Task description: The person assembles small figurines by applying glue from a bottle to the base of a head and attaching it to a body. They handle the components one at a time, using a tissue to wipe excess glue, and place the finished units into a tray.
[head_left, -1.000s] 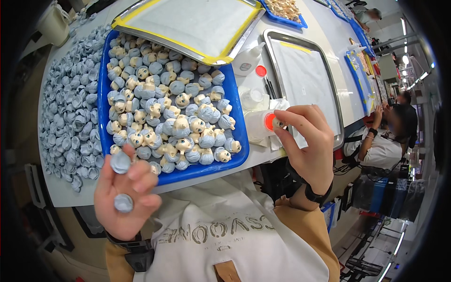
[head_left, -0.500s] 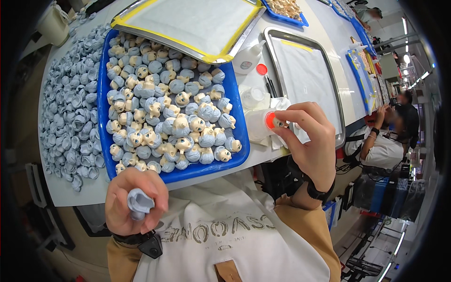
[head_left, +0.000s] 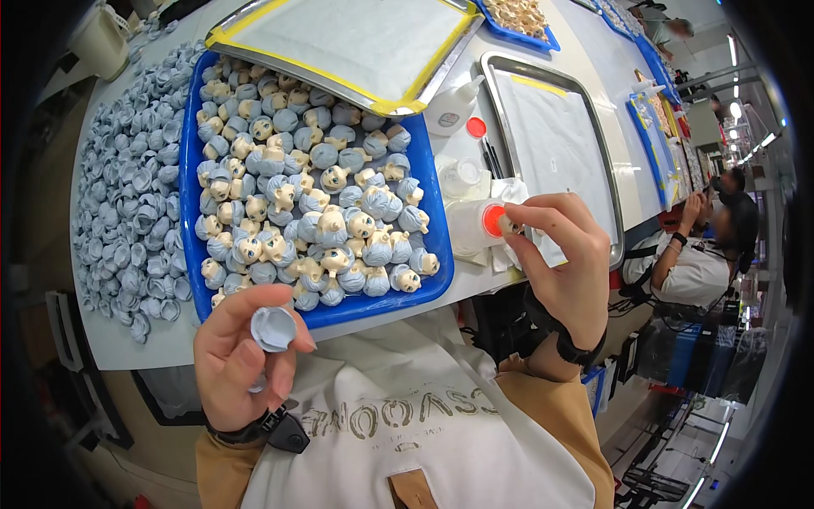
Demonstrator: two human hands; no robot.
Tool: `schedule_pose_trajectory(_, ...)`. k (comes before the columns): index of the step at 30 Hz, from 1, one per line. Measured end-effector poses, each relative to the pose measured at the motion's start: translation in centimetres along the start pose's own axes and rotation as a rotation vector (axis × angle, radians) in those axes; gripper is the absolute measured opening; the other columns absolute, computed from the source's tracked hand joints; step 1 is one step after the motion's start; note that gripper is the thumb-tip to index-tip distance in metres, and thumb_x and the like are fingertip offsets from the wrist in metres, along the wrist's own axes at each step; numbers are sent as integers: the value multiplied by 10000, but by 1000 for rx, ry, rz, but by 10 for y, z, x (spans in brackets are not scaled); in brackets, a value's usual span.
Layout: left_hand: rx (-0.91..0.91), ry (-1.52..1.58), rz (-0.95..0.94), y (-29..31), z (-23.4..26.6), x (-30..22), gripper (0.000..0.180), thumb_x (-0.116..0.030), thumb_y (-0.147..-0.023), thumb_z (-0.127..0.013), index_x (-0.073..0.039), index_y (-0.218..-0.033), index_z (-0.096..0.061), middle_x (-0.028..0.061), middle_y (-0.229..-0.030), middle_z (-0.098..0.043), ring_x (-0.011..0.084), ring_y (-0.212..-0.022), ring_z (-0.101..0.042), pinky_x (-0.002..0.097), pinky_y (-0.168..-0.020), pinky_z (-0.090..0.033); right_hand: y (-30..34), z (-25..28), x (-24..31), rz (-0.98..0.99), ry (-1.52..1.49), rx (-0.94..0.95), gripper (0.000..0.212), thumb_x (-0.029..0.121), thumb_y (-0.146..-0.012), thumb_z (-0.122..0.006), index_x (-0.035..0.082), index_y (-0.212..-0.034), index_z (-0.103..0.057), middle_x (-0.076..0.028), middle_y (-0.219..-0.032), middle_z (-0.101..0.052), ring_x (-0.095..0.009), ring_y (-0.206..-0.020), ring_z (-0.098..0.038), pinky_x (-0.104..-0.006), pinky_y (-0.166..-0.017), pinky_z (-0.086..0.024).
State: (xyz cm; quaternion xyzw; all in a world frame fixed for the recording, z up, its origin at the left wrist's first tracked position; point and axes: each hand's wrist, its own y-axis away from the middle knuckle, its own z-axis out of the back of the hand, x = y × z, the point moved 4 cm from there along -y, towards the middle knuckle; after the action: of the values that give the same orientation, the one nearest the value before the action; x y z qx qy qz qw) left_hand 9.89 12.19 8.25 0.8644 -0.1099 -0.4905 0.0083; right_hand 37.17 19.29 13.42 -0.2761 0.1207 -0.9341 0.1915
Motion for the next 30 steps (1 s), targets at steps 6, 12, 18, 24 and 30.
schedule_pose_trajectory(6, -29, -37, 20, 1, -7, 2, 549, -364, -867, -586, 71, -1183, -476, 172, -892, -610, 57, -498, -502, 162, -365, -343, 9, 1, -2, -11, -10, -75, 244, -34, -642, -692, 38, -871, -646, -82, -834, -616, -233, -748, -570, -316, -641, -453)
schedule_pose_trajectory(12, -20, -49, 26, -5, -15, 3, 510, -294, -844, -630, 70, -1171, -489, 151, -910, -616, 51, -522, -492, 166, -410, -362, 20, 0, -6, 4, -73, -199, 293, -49, -611, -700, 25, -886, -633, -90, -841, -622, -228, -735, -577, -306, -629, -455)
schedule_pose_trajectory(18, 82, -17, 64, -12, -19, 13, 400, -167, -842, -629, 61, -1147, -509, 162, -968, -634, 52, -545, -504, 178, -447, -398, 20, -10, 47, 315, -576, -143, 350, -53, -574, -705, -7, -909, -617, -118, -842, -623, -206, -716, -570, -284, -615, -442)
schedule_pose_trajectory(24, 130, -13, 146, -12, -27, 17, 311, -149, -867, -603, 58, -1096, -562, 70, -797, -614, 80, -605, -571, 195, -475, -440, 13, -33, 76, 472, -500, -50, 381, 4, -562, -672, -10, -941, -629, -92, -858, -591, -218, -701, -548, -305, -593, -426)
schedule_pose_trajectory(30, 114, -128, 130, -7, -21, 23, 391, -230, -864, -625, 76, -1095, -548, 91, -790, -629, 82, -531, -564, 189, -436, -429, 16, -37, 83, 550, -371, 22, 363, 67, -618, -616, -55, -959, -591, -91, -866, -545, -210, -715, -522, -312, -595, -416)
